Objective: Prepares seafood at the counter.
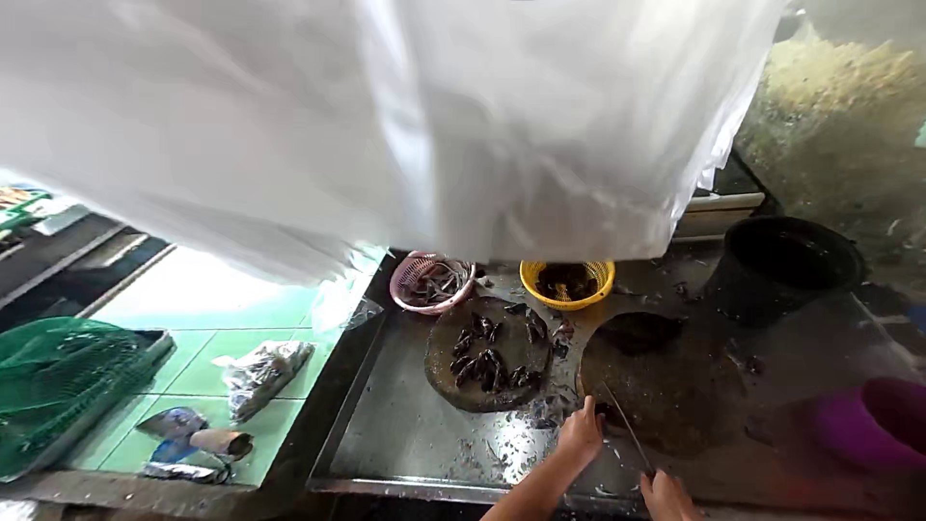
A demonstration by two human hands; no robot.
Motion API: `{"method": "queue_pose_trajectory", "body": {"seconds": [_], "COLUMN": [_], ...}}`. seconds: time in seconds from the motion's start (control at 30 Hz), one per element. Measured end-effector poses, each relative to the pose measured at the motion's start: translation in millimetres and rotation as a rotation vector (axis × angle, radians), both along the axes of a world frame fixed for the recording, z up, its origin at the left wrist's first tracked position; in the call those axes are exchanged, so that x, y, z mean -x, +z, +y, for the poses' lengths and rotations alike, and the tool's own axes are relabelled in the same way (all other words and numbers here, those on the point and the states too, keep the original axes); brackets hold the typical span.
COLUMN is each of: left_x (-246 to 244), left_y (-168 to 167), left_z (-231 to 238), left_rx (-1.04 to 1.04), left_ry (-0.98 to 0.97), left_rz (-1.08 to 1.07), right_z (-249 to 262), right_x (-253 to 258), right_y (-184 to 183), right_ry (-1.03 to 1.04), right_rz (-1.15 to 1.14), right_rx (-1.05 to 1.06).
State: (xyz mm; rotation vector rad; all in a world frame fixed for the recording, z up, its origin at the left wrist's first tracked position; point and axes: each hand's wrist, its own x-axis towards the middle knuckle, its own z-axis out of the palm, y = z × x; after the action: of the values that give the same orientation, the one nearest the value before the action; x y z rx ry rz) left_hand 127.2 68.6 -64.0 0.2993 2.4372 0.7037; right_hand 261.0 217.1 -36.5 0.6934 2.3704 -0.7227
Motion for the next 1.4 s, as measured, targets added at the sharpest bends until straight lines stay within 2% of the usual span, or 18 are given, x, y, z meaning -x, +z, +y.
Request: {"method": "queue_pose_trajectory", "body": {"seconds": [0.17,0.23,0.33,0.47,0.6,0.73,0.83,0.97,1.07,1.17,1.23,1.33,1.4], "left_x": [7.7,8.6,2.6,4.0,3.9,6.3,8.8,9.0,13.0,6.8,2.7,-2.6,-5.6], "left_y": [2.0,16.8,2.6,-7.0,-9.7,-0.8,-0.8,-2.7,-9.9,-18.4,-15.9,-22.8,-26.6], "left_z": [-0.6,0.1,1.6,2.0,0.7,4.9,3.0,4.1,1.8,1.0,5.2,6.4,3.5], "left_rx": [0.005,0.029,0.033,0.037,0.045,0.038,0.016,0.015,-0.155,-0.563,-0.702,-0.721,-0.635], "left_ry": [0.034,-0.002,-0.012,-0.024,-0.011,0.011,0.031,0.046,0.176,0.550,0.702,0.683,0.595], "left_rz": [0.041,0.039,0.011,0.071,0.071,0.032,0.020,0.007,-0.110,-0.455,-0.610,-0.651,-0.588], "right_z": [2.1,3.1,-0.1,1.0,1.5,5.7,2.1,2.3,13.4,23.3,31.0,33.4,27.5], "right_x": [8.0,12.5,2.5,10.4,5.1,15.4,11.2,12.0,-0.1,-24.5,-31.5,-33.2,-32.3], "right_y": [-6.8,-5.2,10.3,-9.1,1.5,-10.2,3.6,-8.9,-11.6,-17.8,-25.9,-27.6,-18.5], "right_ry": [0.001,-0.013,-0.002,-0.012,-0.014,0.006,0.034,0.048,-0.030,-0.105,-0.120,-0.105,-0.105], "right_rz": [0.140,0.072,0.058,-0.008,0.101,-0.027,0.045,0.011,0.054,0.076,0.028,-0.005,0.032], "right_rx": [-0.002,0.040,0.049,0.089,0.061,0.067,0.022,0.052,0.079,0.083,0.083,0.088,0.117]}}
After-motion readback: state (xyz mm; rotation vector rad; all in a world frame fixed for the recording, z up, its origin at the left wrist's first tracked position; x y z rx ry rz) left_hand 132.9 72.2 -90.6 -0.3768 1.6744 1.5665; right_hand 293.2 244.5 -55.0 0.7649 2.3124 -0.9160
